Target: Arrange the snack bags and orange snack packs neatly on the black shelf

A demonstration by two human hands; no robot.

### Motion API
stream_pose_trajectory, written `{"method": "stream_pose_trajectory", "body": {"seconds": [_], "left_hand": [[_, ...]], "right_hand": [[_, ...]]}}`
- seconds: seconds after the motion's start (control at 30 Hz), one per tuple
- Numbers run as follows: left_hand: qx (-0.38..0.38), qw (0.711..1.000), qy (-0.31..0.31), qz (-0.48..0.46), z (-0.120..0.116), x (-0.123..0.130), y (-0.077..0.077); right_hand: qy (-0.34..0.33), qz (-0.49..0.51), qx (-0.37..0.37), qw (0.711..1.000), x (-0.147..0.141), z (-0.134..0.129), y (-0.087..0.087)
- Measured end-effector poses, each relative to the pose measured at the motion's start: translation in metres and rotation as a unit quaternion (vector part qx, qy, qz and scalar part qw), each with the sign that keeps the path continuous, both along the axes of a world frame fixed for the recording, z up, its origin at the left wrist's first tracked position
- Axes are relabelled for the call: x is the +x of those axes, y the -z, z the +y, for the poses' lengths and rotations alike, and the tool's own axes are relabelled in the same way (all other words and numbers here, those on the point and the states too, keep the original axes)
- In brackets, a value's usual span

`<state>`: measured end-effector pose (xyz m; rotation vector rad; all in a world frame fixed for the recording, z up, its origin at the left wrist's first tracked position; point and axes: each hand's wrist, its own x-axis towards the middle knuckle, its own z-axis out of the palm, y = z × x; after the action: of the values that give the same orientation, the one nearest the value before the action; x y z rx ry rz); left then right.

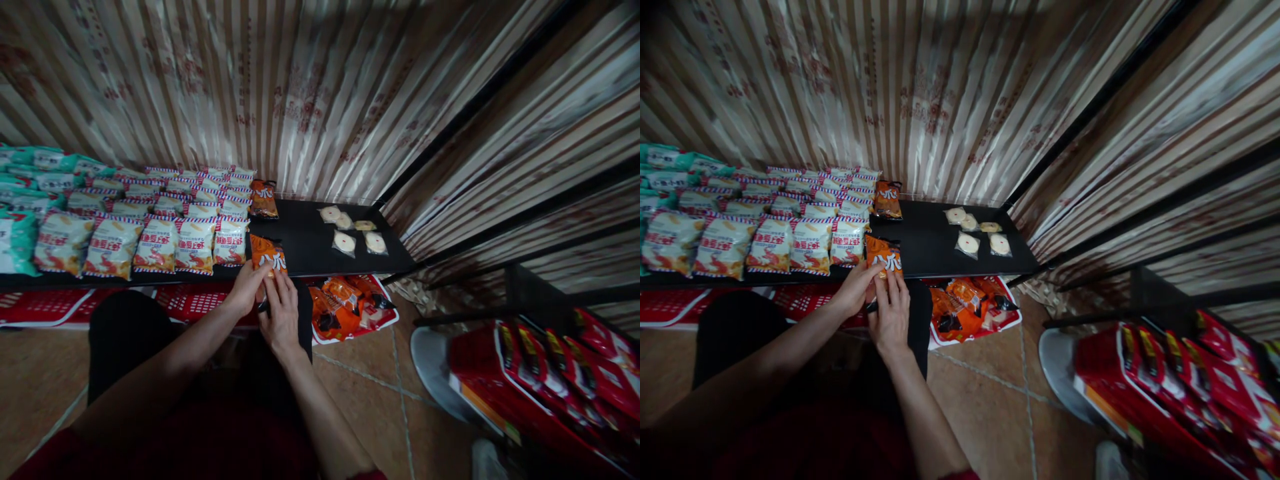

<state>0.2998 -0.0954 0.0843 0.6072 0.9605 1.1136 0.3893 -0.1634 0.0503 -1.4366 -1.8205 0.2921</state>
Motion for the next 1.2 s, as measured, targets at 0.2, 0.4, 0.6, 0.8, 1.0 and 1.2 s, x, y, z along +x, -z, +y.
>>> {"method": "stream_pose_trajectory", "body": {"seconds": [0.2, 0.4, 0.6, 0.8, 1.0, 1.2], "left_hand": [[-0.005, 1.0, 0.004, 0.011, 0.0, -0.008, 0.008], [-0.057, 0.998, -0.011, 0.016, -0.002, -0.01, 0.003], [-0.096, 0.995, 0.025, 0.029, -0.001, -0.018, -0.016], [-0.102, 0.994, 0.032, 0.027, 0.001, -0.015, -0.013], [-0.098, 0.994, 0.04, 0.037, 0.001, -0.012, -0.011], [-0.042, 0.997, 0.057, 0.035, 0.004, -0.004, -0.009]], "right_hand": [[-0.025, -0.008, -0.009, 1.0, -0.008, -0.008, 0.01], [-0.09, 0.101, -0.031, 0.99, 0.0, -0.012, -0.007], [0.066, 0.362, -0.033, 0.929, 0.016, 0.003, -0.017], [0.076, 0.527, -0.212, 0.819, 0.023, 0.018, -0.007], [-0.004, 0.554, -0.257, 0.792, 0.023, 0.015, -0.008], [0.035, 0.558, -0.23, 0.796, 0.029, 0.02, -0.005]]}}
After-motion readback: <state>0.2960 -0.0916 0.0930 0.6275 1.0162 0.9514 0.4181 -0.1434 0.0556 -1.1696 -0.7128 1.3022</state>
